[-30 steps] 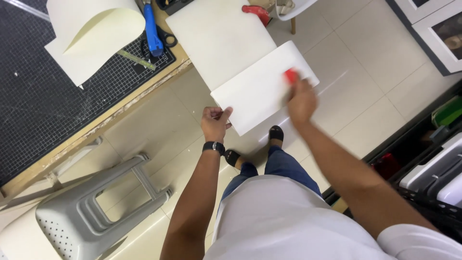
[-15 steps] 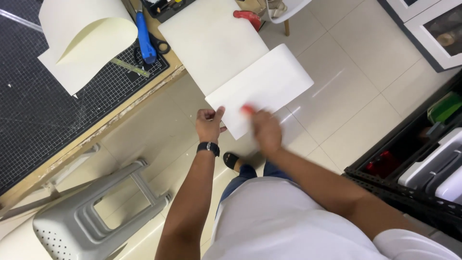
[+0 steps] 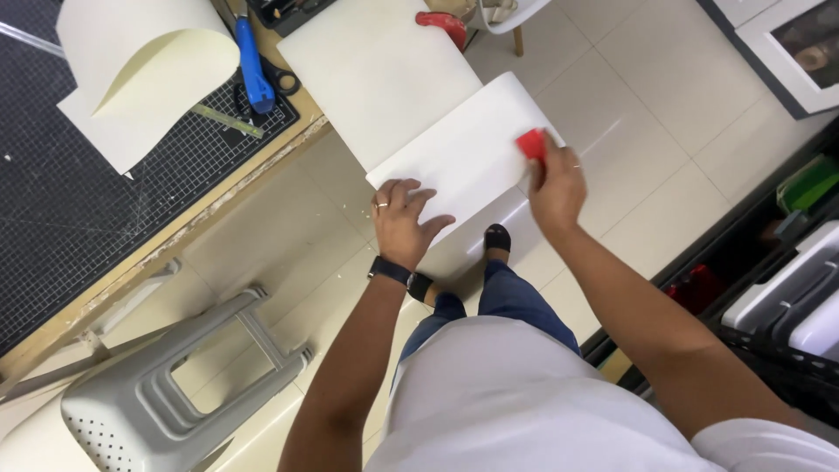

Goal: Applying a white adhesive vinyl sheet to a board using a squeegee and a roller to ensure a smooth finish.

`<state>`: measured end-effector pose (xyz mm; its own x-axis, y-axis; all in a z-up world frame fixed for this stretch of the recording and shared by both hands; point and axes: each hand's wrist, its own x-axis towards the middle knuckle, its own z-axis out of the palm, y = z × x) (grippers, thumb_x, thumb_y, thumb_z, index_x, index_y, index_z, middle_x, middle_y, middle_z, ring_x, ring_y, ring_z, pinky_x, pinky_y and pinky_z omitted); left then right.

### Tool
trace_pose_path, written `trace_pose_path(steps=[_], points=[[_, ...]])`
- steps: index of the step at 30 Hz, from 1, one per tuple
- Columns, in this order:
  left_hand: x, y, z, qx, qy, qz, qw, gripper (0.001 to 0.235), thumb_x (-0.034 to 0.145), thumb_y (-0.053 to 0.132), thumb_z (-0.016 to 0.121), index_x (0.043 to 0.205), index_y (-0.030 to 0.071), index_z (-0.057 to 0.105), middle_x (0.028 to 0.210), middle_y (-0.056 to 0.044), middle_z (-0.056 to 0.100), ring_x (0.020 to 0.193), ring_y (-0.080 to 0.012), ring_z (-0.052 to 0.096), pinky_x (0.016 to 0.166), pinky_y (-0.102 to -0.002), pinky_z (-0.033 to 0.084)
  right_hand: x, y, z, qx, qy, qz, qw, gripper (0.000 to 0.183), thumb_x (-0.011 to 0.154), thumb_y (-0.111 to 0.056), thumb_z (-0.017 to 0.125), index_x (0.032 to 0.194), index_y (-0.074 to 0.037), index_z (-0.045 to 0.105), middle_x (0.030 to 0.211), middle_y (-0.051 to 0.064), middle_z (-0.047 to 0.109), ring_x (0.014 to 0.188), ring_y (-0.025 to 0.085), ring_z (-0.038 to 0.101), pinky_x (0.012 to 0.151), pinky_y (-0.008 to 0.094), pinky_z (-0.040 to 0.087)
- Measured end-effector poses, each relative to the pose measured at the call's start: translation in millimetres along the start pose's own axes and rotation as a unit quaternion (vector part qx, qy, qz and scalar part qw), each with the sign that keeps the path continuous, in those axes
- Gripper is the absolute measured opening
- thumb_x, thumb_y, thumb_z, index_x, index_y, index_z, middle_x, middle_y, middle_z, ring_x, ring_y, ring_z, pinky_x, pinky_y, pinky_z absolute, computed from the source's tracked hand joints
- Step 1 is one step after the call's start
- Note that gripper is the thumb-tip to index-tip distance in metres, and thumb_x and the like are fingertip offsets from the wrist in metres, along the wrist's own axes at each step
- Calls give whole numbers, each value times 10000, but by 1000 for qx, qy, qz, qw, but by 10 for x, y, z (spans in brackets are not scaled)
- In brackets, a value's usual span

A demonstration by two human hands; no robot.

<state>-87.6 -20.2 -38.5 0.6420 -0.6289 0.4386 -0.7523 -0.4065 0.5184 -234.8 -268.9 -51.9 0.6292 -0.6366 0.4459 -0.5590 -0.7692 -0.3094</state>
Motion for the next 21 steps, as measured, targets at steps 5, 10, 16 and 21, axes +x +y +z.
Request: trace_pose_path(steps=[5,10,16,21], points=[[28,9,-47,30,-14,28,999,628,631,563,907,1123,202,759,1228,-9,604,1261,-301,485,1068,-515,386,167,182,54,-50,5,-33,998,497,947,-233,764,1425,-232,629,951,36,593,864,291,653,752,432,551],[-12,42,19,53,6,53,997,633,622,535,926,1107,168,751,1236,-43,625,1283,-331,496,1082,-554,386,-193,-306,53,7,-17,-16,1000,351,1015,-182,660,1362,-131,651,902,120,595,859,385,621,741,507,499],[-33,20,77,84,32,104,990,599,710,495,881,1147,118,721,1251,-102,643,1267,-378,547,1067,-583,429,-278,-413,4,15,-58,-163,985,406,1029,-221,548,1405,-343,637,904,-7,607,824,251,601,711,423,500],[-60,32,72,94,31,129,987,578,753,478,863,1147,72,743,1221,-117,674,1254,-406,568,1096,-611,418,-14,-42,119,-21,-53,-6,998,332,1028,-157,574,1355,-169,633,897,137,577,826,412,596,728,531,498]])
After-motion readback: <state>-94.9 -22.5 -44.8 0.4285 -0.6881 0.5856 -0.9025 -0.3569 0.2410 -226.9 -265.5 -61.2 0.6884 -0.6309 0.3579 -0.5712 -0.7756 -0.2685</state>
